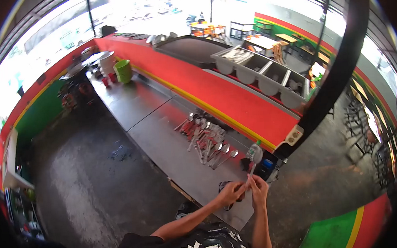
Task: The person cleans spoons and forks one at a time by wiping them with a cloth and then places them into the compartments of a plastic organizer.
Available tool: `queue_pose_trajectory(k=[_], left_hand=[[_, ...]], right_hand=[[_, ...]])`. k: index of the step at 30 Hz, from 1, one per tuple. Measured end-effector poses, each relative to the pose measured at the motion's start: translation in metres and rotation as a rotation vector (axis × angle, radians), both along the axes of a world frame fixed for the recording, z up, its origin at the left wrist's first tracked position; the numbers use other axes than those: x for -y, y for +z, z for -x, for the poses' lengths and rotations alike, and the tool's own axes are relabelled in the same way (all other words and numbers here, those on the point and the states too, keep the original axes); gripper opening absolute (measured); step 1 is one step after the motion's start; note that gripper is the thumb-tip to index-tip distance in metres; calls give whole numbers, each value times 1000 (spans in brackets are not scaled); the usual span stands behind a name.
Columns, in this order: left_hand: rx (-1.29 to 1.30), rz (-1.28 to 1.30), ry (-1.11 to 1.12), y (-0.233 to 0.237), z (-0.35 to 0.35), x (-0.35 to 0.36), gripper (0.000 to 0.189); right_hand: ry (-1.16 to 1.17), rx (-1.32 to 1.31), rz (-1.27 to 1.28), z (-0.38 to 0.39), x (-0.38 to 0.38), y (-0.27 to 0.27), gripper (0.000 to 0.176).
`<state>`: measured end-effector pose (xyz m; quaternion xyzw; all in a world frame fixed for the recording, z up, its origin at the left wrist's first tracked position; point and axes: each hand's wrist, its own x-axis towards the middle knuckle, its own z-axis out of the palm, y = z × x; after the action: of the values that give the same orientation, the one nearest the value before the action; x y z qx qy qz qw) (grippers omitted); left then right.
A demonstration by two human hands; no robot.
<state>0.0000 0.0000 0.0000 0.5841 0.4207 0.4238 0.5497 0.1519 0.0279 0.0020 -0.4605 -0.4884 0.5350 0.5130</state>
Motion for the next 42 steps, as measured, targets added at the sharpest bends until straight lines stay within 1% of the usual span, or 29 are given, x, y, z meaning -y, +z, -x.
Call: queue_pose_trajectory(k=[2,3,5,7,9,11,12,15,16,18,20,21,22,23,25,27,29,31,34,37,38,40,41,42], left_hand=[[57,54,1,24,-7,-16,26],[-30,12,-7,36,34,-33,27],[47,-120,-8,51,16,-64,28],[111,-149,-33,88,10,-88,28],[51,-175,-54,112,8,-124,29],[60,-224,-79,151,2,-151,36],[77,-254,-90,162,-3,-168,37],[104,-324,-107,183,-25,-225,39],[98,-325,-112,189,-34,-243,39],[83,-287,-129,205,-48,-270,40],[72,-209,-144,220,-60,-290,41],[157,-141,-152,219,-70,-305,42],[247,-73,-157,211,-81,-327,44],[340,-6,-159,208,-91,-343,45],[152,-95,-80,211,-97,-361,48],[-51,-92,52,205,-113,-387,51],[-237,-196,192,198,-119,-402,54],[-320,-207,366,198,-122,-401,51],[-354,-167,413,211,-119,-378,47],[-291,-20,323,236,-103,-348,46],[-320,-37,346,233,-104,-352,41],[-453,-93,286,240,-102,-349,34],[-518,-123,254,243,-101,-348,31],[-568,-138,207,241,-103,-350,23]], right_hand=[[-74,1,-64,-3,-13,27,20],[-98,-99,-60,39,-25,29,20],[-118,-57,-113,23,-49,61,19],[-116,4,-166,16,-70,98,21],[-139,-33,-284,11,-103,112,22],[-204,-81,-325,10,-128,141,24],[-225,-106,-347,10,-142,154,25],[-272,-142,-364,-7,-194,171,26],[-237,-181,-331,-11,-205,181,26],[-166,-254,-257,-22,-220,196,25],[-179,-197,-289,-43,-249,186,29],[-178,-164,-306,-47,-263,185,31],[-298,-147,-264,-38,-257,199,31],[-335,-23,-283,-38,-260,206,31],[-393,216,-322,-46,-272,213,32],[-452,663,-595,-76,-316,196,34],[-424,837,-717,-95,-343,189,35],[-380,997,-568,-101,-342,197,35],[-231,538,-277,-85,-321,202,39],[-307,682,-225,-67,-297,210,42],[-310,687,-260,-67,-298,208,41],[-318,696,-326,-67,-297,204,38],[-307,725,-312,-68,-296,204,36],[-296,756,-298,-66,-290,209,34]])
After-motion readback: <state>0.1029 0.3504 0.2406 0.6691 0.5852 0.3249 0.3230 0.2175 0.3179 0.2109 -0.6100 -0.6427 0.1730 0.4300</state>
